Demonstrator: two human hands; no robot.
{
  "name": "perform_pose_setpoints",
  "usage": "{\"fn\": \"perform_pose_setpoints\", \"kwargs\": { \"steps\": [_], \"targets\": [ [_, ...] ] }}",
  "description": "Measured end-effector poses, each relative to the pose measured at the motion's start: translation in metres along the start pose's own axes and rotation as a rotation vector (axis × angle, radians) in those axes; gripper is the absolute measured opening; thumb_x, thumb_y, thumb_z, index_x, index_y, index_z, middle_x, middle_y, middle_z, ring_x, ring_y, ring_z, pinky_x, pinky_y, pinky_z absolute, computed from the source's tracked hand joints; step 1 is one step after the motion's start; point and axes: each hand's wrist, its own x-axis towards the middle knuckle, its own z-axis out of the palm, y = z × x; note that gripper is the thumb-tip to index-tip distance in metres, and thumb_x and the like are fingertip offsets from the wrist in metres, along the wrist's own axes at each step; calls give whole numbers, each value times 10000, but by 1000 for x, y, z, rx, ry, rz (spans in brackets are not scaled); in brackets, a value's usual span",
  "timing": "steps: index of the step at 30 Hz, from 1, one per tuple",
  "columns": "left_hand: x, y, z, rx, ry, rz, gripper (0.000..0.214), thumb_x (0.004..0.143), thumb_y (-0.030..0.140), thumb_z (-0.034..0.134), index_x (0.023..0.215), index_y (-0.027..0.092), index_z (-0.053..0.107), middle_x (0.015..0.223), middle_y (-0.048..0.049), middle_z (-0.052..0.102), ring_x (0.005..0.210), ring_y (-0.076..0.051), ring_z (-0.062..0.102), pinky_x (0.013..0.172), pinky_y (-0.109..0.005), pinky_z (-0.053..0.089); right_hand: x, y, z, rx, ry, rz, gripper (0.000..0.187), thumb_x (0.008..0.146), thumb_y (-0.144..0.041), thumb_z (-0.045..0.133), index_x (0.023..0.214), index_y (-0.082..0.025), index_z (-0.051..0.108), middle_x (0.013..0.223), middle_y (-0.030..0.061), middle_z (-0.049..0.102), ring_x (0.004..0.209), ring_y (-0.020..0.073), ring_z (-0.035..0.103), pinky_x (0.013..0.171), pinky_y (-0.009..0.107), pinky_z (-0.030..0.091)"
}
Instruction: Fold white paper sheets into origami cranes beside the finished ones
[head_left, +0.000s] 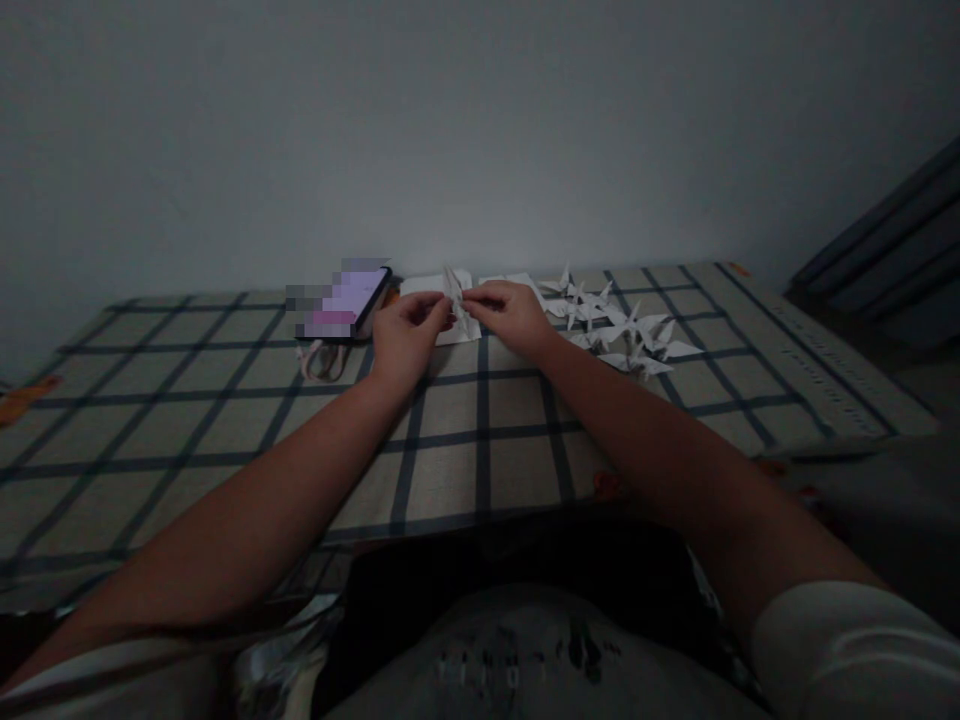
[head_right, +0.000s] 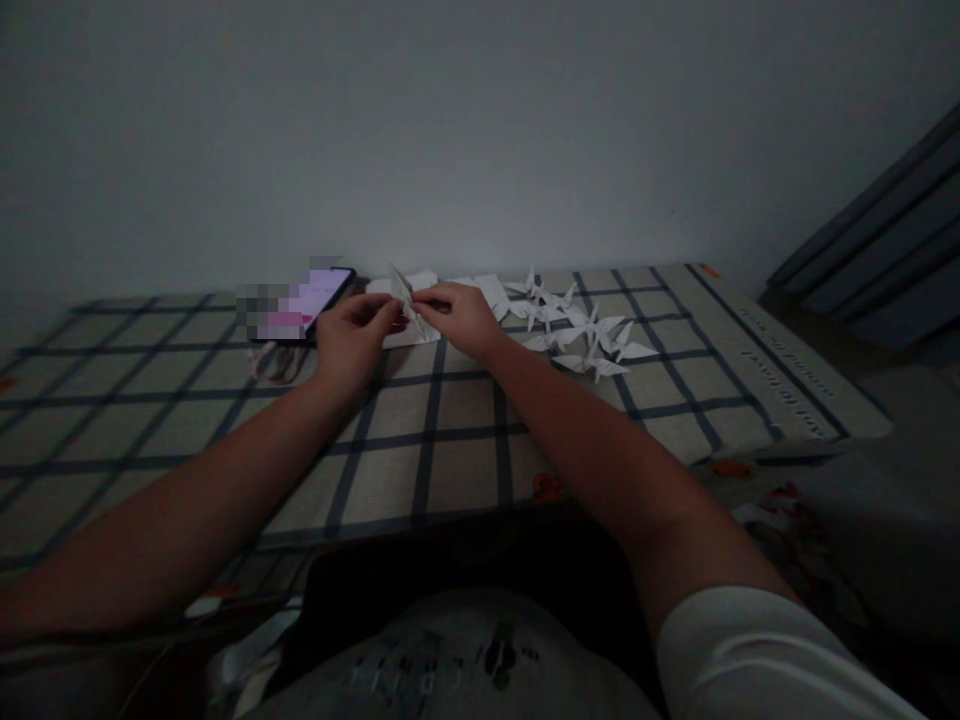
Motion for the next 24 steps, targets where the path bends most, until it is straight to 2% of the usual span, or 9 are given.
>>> {"fn": "perform_pose_setpoints", "kwargs": {
  "steps": [5,7,10,12,17,21,24],
  "targets": [
    [3,-2,0,-41,-6,12,399,797,261,719,1185,224,635,730,23,695,617,-117,678,646,-242,606,-1,6,6,147,-13,60,430,902,-244,591,1325,-178,622,912,34,713,786,133,634,753,271,523],
    [3,-2,0,-36,-14,16,413,797,243,707,1199,246,614,708,40,666,593,-111,659,622,-234,601,-1,4,6,145,-33,57,390,904,-236,574,1285,-181,635,936,40,711,828,138,639,764,268,524],
    [4,-4,0,-22,-62,-10,200,816,273,673,1009,223,670,731,20,650,596,-108,647,597,-233,599,-1,-3,1,68,-67,40,239,896,-233,570,1067,-180,730,1015,66,722,960,166,647,840,291,528],
    [4,-4,0,-37,-71,-54,123,820,294,656,896,203,687,771,-3,658,618,-110,648,600,-237,602,-2,-7,-2,33,-80,41,229,882,-210,570,1014,-187,756,1036,71,729,995,175,648,873,306,528],
    [4,0,0,-135,-76,-162,215,774,308,668,947,195,725,931,-48,710,798,-156,688,681,-285,627,-2,-11,-4,71,-76,84,286,850,-170,597,1077,-202,767,1059,67,730,1017,176,649,880,313,539],
    [3,0,0,-162,-122,-155,314,739,335,729,1018,190,733,1016,-63,733,849,-163,696,716,-298,628,-1,-10,-6,103,-63,113,235,857,-242,664,1057,-196,779,1067,70,734,1025,172,654,934,321,522],
    [3,-1,0,-165,-147,-147,344,707,348,785,1007,188,737,988,-58,743,834,-154,693,716,-285,625,1,-9,-6,128,-49,151,207,855,-263,688,1020,-183,784,1059,73,745,1010,169,668,944,323,514]
  ]
}}
